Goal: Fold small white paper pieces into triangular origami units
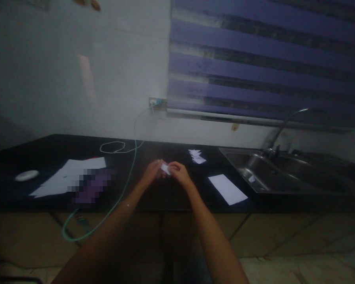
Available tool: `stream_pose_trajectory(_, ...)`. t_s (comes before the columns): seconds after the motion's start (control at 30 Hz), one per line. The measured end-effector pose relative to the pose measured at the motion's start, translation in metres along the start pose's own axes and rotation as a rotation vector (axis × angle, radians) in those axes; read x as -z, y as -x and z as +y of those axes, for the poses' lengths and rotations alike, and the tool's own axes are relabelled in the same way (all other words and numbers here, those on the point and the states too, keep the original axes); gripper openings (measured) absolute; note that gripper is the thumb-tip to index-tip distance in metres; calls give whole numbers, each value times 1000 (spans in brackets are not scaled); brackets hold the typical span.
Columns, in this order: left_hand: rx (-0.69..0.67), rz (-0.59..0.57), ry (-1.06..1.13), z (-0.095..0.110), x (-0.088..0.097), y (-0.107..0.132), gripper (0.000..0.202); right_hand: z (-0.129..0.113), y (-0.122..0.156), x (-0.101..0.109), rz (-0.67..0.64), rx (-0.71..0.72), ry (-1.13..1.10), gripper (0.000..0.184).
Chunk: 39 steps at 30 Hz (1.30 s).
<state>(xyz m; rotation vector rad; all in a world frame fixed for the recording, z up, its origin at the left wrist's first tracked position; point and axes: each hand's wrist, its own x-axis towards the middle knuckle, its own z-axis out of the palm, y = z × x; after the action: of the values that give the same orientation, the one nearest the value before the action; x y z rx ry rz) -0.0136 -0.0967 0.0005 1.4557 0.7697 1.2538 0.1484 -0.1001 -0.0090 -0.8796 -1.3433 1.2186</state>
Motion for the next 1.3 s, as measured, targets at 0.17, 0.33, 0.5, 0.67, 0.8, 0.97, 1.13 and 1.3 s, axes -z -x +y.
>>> stream_pose_trajectory(0.17, 48, -67, 128, -10, 2, -6, 51, -6, 0, -1, 85, -15, -132, 32)
stream_pose_trajectory(0.33, -33, -75, 14, -14, 2, -8, 46, -7, 1, 0, 43, -95, -194, 34)
stream_pose_trajectory(0.5, -61, -16, -26, -14, 0, -8, 45, -5, 1, 1, -69, -160, -192, 32)
stream_pose_trajectory(0.67, -75, 34, -56, -11, -1, -7, 47, -2, 1, 2, -77, -102, -102, 35)
stream_pose_trajectory(0.8, -58, 58, -74, -7, -1, -5, 47, 5, -2, 3, -110, -94, -56, 37)
stream_pose_trajectory(0.97, 7, 40, -16, -7, 2, -5, 51, 14, -7, 4, -126, -98, -59, 41)
stream_pose_trajectory(1.13, 31, 37, -9, -6, 2, -5, 49, 20, -12, 7, -146, -87, -64, 41)
stream_pose_trajectory(1.3, 19, 36, -1, 1, 0, -2, 48, 21, -12, 7, -129, -83, -19, 43)
